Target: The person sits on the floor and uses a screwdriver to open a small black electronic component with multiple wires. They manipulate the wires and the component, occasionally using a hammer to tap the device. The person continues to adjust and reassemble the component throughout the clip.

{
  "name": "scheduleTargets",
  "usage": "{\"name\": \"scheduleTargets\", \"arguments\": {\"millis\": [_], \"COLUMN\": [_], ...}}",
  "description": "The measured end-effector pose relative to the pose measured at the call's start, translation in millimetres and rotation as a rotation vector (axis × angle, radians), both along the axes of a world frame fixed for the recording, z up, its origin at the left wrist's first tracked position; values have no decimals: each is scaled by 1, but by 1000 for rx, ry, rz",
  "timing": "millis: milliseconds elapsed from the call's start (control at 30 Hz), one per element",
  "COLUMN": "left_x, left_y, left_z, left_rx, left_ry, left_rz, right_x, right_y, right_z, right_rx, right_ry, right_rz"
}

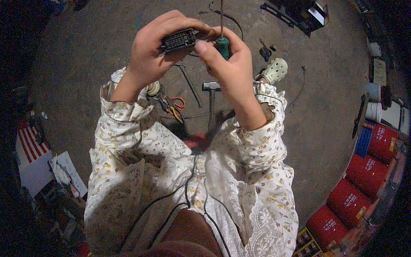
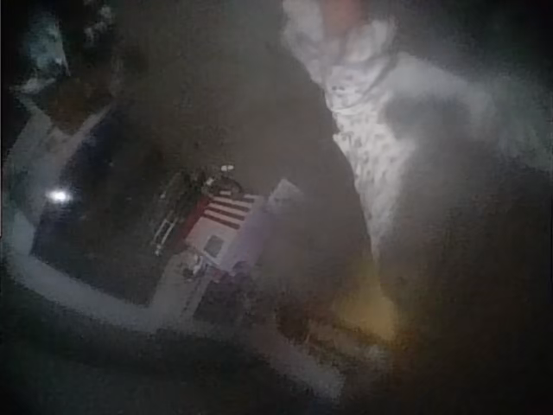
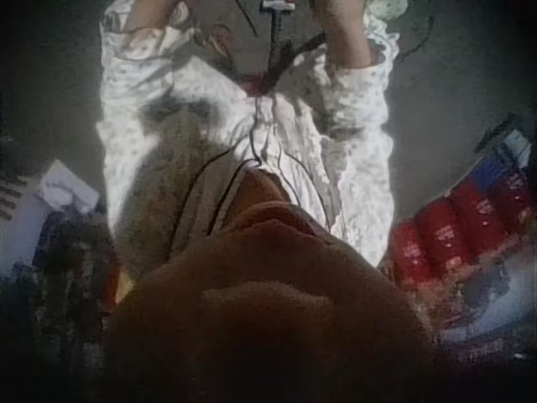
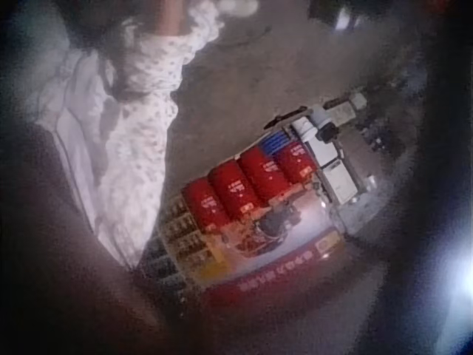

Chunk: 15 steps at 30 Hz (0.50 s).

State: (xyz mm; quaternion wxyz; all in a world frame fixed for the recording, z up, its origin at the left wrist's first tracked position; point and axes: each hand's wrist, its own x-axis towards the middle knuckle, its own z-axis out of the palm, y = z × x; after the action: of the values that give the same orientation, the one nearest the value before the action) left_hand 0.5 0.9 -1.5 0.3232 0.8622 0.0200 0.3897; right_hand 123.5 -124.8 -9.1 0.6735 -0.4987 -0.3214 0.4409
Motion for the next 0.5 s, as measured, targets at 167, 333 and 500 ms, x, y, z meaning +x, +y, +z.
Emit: {"name": "scheduleTargets", "arguments": {"millis": [167, 333, 500], "left_x": [0, 3, 4], "left_y": [0, -1, -1], "left_z": [1, -2, -8], "left_rx": [20, 43, 89], "left_ry": [5, -5, -6], "left_rz": [15, 85, 192], "right_x": [-1, -2, -7], "right_y": [-1, 2, -2], "right_z": [1, -1, 9], "right_rx": [-17, 48, 71], "right_ry": [1, -202, -364], "right_rz": [-25, -178, -262]}}
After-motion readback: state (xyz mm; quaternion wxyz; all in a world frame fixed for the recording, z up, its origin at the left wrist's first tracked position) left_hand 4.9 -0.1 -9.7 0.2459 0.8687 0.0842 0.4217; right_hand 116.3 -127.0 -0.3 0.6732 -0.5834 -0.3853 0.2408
